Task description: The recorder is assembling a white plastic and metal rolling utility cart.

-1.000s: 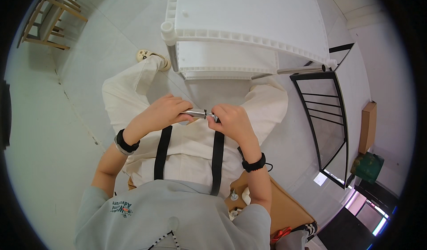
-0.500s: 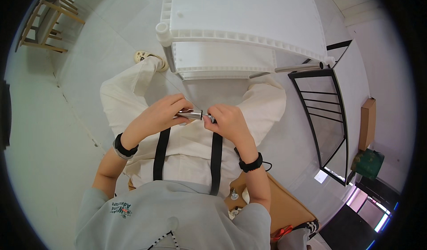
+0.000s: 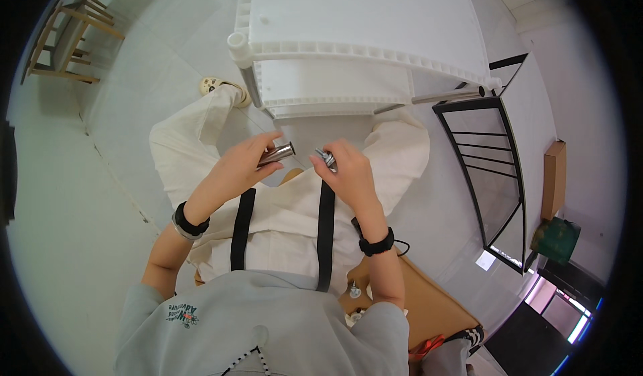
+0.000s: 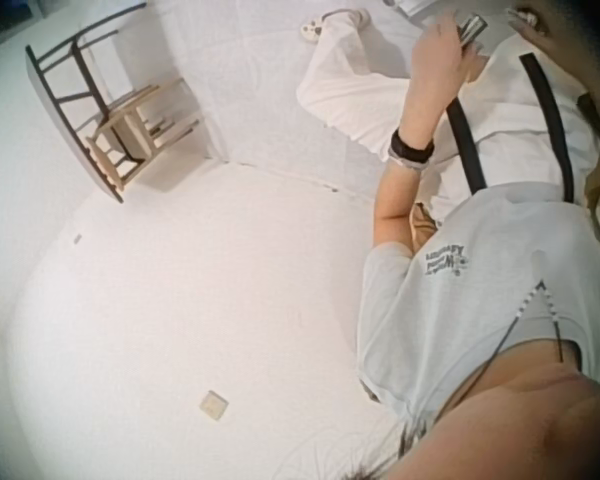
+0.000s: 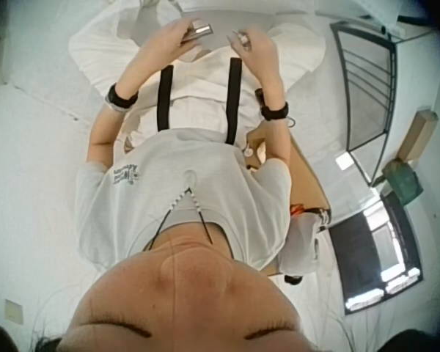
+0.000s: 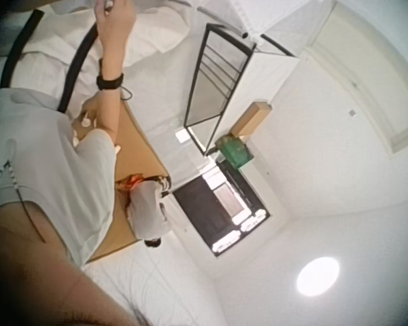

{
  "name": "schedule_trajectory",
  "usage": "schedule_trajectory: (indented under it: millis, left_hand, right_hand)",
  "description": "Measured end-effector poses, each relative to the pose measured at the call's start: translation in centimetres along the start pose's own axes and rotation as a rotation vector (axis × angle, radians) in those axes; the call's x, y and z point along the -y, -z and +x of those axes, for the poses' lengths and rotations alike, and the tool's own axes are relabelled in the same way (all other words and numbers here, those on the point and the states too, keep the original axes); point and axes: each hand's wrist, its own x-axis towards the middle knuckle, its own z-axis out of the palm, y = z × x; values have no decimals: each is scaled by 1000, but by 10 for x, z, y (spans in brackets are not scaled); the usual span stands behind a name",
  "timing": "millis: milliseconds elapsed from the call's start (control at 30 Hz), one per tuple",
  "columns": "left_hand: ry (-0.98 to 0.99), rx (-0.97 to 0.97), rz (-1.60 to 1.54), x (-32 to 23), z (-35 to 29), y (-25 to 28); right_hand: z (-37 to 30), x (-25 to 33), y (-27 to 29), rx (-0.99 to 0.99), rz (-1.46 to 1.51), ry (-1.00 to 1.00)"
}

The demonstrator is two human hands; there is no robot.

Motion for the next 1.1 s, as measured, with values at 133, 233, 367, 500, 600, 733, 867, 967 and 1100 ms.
schedule_trajectory:
  millis: [133, 233, 367, 500, 600, 733, 867, 967, 1100]
  left_hand:
    - [-161, -28, 44, 1, 2, -3]
    - [-198, 51, -51, 4, 1, -8]
    - [-62, 137, -214, 2, -1, -7]
    - [20, 179, -335, -5, 2, -1]
    - [20, 223, -358, -10, -2, 2]
    - [2, 268, -383, -16, -1, -10]
    - [16, 288, -421, -14, -9, -15]
    - [17, 188, -322, -10, -7, -12]
    - [48, 201, -297, -3, -4, -11]
  right_hand:
    - [-1, 8, -6, -51, 149, -42]
    - [0, 7, -11, -6, 126, 43]
    - [-4, 6, -13, 147, 182, 10]
    - [-3, 15, -5, 359, 357, -115]
    - [-6, 16, -3, 421, 447, -149]
    - [-18, 4, 8, 538, 396, -221]
    - [-39, -3, 45, 579, 315, -301]
    - [-70, -20, 86, 687, 161, -349]
    - [-116, -33, 114, 1054, -73, -446]
